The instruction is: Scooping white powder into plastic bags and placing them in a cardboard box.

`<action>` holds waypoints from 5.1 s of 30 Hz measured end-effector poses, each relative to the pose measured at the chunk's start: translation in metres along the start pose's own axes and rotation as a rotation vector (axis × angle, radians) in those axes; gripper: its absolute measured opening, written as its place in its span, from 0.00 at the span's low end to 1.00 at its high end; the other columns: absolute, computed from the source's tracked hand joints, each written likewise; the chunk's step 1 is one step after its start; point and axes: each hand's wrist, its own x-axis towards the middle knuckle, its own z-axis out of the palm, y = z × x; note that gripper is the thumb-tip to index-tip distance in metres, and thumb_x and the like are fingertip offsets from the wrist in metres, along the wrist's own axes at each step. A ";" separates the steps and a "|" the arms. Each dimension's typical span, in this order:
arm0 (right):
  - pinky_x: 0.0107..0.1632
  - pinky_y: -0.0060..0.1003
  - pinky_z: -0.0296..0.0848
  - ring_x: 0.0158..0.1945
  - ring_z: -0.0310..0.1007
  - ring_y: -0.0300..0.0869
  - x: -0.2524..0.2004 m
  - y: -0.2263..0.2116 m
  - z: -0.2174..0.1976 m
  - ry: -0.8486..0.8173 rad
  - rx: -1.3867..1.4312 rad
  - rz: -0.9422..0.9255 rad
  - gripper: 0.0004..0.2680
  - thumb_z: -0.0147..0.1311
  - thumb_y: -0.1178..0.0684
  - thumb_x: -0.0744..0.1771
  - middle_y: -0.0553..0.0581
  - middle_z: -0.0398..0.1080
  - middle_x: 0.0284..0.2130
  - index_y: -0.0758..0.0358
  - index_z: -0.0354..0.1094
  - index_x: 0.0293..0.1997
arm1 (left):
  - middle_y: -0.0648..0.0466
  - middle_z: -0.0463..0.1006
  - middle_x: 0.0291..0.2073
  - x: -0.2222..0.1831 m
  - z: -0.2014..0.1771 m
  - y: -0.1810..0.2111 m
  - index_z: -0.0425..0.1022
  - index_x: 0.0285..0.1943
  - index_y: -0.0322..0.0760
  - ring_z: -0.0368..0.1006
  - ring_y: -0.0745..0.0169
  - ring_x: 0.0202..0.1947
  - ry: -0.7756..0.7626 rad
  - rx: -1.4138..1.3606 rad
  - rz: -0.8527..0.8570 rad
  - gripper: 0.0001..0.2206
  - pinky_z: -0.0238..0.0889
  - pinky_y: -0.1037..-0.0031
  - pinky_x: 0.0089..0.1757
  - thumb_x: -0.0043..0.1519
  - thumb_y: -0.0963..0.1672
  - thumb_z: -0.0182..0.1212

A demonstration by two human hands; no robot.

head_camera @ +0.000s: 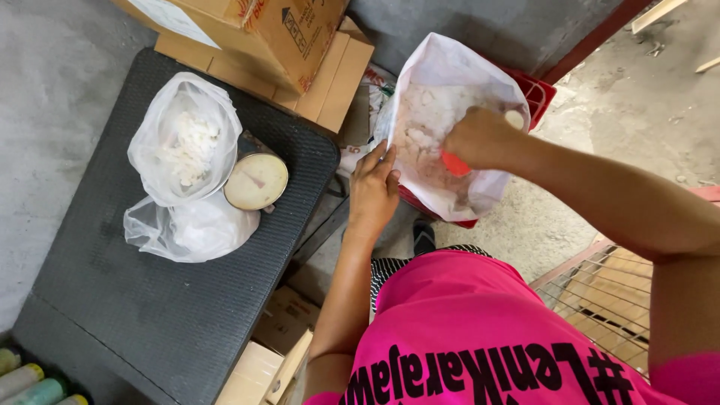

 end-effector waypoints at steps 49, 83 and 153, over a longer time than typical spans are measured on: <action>0.33 0.49 0.73 0.29 0.77 0.54 -0.090 -0.037 -0.015 0.402 0.409 0.500 0.09 0.63 0.51 0.63 0.61 0.76 0.26 0.59 0.74 0.44 | 0.31 0.69 0.65 -0.019 -0.001 0.006 0.71 0.68 0.35 0.73 0.33 0.58 -0.053 -0.032 -0.075 0.25 0.69 0.58 0.55 0.59 0.40 0.65; 0.33 0.33 0.70 0.25 0.72 0.37 -0.101 -0.062 -0.013 0.834 1.085 0.667 0.07 0.66 0.56 0.65 0.58 0.76 0.28 0.65 0.74 0.42 | 0.42 0.73 0.65 -0.002 -0.052 0.028 0.69 0.69 0.37 0.71 0.42 0.64 0.131 -0.265 -0.051 0.25 0.66 0.64 0.60 0.60 0.38 0.63; 0.34 0.28 0.65 0.31 0.63 0.28 0.002 -0.065 -0.108 0.999 1.148 0.330 0.08 0.70 0.58 0.69 0.51 0.72 0.29 0.69 0.72 0.40 | 0.47 0.73 0.64 0.012 -0.150 -0.018 0.76 0.64 0.39 0.75 0.51 0.58 0.438 -0.126 -0.036 0.18 0.74 0.71 0.49 0.64 0.40 0.66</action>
